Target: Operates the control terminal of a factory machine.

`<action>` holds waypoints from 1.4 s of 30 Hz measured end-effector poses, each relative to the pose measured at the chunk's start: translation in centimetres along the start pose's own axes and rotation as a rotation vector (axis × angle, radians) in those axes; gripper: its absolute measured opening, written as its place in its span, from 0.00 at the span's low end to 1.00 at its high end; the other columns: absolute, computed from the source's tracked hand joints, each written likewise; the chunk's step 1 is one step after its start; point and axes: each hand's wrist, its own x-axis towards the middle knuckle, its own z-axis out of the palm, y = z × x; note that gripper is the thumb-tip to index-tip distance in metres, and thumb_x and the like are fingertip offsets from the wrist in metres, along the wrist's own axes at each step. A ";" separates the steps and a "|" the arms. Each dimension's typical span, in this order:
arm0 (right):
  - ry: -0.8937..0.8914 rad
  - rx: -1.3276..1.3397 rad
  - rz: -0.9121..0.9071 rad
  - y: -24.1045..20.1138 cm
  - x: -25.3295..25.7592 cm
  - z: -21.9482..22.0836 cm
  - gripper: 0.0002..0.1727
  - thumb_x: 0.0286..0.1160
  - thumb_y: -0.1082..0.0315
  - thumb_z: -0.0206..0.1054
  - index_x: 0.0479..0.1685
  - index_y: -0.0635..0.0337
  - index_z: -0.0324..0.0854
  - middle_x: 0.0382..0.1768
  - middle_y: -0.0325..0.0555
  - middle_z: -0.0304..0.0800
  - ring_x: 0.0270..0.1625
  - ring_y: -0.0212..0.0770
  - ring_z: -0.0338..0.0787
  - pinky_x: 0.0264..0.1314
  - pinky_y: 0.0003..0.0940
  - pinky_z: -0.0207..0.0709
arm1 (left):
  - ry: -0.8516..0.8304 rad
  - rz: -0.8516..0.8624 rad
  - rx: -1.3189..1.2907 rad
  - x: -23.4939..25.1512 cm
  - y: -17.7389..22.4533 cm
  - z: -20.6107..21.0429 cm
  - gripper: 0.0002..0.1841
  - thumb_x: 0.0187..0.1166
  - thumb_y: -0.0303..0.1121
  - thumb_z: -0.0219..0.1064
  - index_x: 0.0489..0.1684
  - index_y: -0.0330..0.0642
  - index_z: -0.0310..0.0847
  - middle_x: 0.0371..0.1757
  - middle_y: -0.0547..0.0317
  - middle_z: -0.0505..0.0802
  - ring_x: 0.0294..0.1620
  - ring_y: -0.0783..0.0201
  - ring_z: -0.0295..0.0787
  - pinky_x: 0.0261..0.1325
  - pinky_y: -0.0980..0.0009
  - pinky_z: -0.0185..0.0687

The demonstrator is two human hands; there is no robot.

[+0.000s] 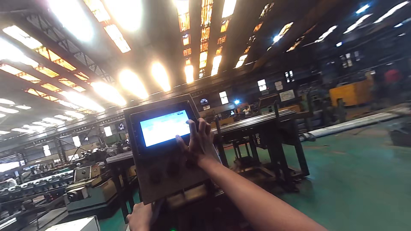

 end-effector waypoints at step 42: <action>-0.090 0.047 0.038 -0.5 -0.2 -1.2 0.39 0.72 0.36 0.67 0.77 0.53 0.76 0.81 0.67 0.67 0.80 0.68 0.69 0.69 0.63 0.67 | 0.030 0.044 -0.013 0.8 -0.5 0.8 0.23 0.91 0.42 0.57 0.74 0.36 0.80 0.76 0.37 0.84 0.83 0.35 0.73 0.77 0.29 0.65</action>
